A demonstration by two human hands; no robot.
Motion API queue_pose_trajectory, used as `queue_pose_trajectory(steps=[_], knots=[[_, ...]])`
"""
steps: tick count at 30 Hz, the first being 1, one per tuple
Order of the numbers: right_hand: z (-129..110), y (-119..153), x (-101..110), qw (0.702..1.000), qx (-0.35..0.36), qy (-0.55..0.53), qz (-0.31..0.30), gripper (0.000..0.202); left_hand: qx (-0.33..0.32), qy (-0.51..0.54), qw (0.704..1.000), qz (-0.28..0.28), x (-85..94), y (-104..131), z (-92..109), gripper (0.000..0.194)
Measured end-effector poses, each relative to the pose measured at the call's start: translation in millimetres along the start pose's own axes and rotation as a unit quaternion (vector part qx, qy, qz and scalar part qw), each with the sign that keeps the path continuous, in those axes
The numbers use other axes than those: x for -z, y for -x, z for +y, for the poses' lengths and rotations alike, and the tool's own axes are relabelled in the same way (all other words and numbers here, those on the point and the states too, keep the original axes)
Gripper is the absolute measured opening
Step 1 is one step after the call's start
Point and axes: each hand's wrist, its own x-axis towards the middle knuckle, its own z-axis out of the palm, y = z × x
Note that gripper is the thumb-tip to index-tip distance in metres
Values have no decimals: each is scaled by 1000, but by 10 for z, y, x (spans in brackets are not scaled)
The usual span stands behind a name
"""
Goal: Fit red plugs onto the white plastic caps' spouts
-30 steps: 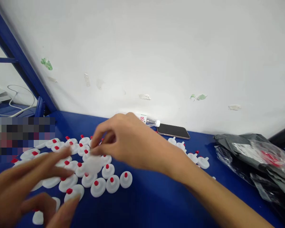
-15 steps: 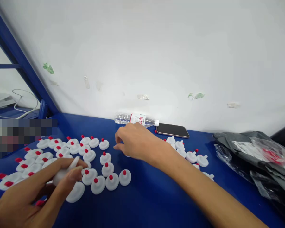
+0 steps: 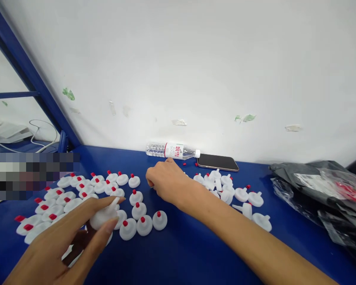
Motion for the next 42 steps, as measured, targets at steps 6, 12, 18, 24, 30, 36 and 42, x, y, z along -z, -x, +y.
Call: queue_pose_trajectory(steps=[6,12,18,24,30,36,42], knots=[[-10,64,253,985,5,-167,38,20,29,-19,999,14,-6,-24,-57,44],[-119,117,528,920,31,-388,35,26,88,-10,995,38,6,-60,-66,48],[-277,91,420,807,45,-588,-1,19,86,-18,995,48,21,-71,-40,47],[-370,80,327,799,40,-599,-1,15,72,-27,995,69,36,-83,-38,47],[-372,78,350,827,37,-561,8,7,84,-26,994,72,23,-83,-46,54],[-125,59,384,957,-45,-261,117,7,104,0,989,107,43,-114,35,48],[35,-75,7,983,-49,-160,77,13,104,17,989,105,23,-107,51,42]])
